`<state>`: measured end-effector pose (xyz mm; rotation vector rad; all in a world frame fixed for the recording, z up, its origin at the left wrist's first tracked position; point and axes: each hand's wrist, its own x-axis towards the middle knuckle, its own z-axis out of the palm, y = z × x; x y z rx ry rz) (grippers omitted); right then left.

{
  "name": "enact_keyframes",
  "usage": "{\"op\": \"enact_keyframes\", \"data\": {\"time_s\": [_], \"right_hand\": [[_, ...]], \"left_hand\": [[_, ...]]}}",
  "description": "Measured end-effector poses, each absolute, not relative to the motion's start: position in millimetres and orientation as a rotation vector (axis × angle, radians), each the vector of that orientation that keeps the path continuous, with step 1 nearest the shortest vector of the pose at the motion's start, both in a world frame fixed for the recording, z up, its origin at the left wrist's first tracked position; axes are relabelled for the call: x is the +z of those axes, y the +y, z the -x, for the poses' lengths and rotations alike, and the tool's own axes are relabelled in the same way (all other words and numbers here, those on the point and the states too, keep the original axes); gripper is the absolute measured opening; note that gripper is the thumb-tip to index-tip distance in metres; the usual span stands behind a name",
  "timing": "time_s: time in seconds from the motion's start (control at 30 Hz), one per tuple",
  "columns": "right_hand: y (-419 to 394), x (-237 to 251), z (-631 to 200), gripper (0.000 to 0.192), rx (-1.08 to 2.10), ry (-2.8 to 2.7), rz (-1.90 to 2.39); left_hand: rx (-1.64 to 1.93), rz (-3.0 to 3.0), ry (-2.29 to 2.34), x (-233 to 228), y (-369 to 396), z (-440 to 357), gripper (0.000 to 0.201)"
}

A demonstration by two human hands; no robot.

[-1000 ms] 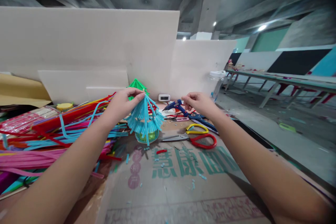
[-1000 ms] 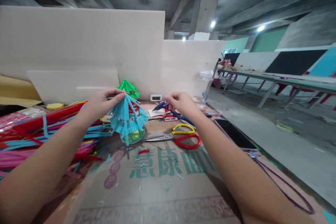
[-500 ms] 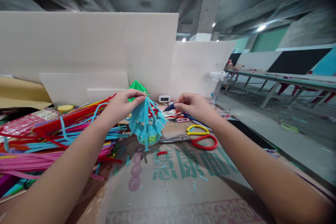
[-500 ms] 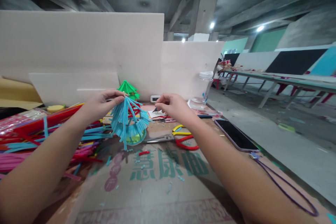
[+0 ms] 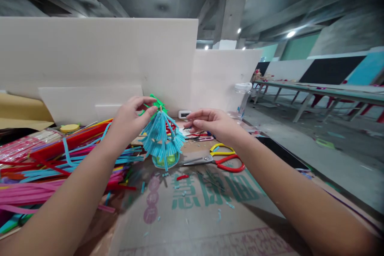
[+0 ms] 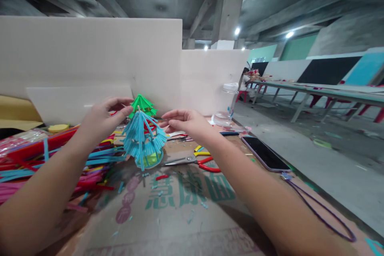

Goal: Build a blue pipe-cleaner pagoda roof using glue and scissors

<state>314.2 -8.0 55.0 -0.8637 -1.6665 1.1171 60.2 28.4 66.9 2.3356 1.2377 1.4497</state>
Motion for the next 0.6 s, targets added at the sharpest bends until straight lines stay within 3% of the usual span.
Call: {"op": "enact_keyframes", "data": {"time_s": [0.1,0.23,0.43,0.6], "right_hand": [[-16.1,54.7,-307.7,0.033,1.246,-1.690,0.740],[-29.0,55.0,-296.0,0.031,1.265,-1.743,0.609],[-42.8,62.5,-285.2,0.034,1.172,-1.860,0.612],[-39.3,73.4,-304.6,0.022,0.871,-1.865,0.942]], "left_hand": [[1.391,-2.439,1.145,73.9,7.3,-69.9,0.034],[1.152,-2.559,1.010,74.3,-14.8,-85.7,0.030],[1.137,-2.365,1.071,74.4,-22.1,-87.5,0.026],[1.147,-2.448,1.236,78.2,-12.4,-68.4,0.042]]}}
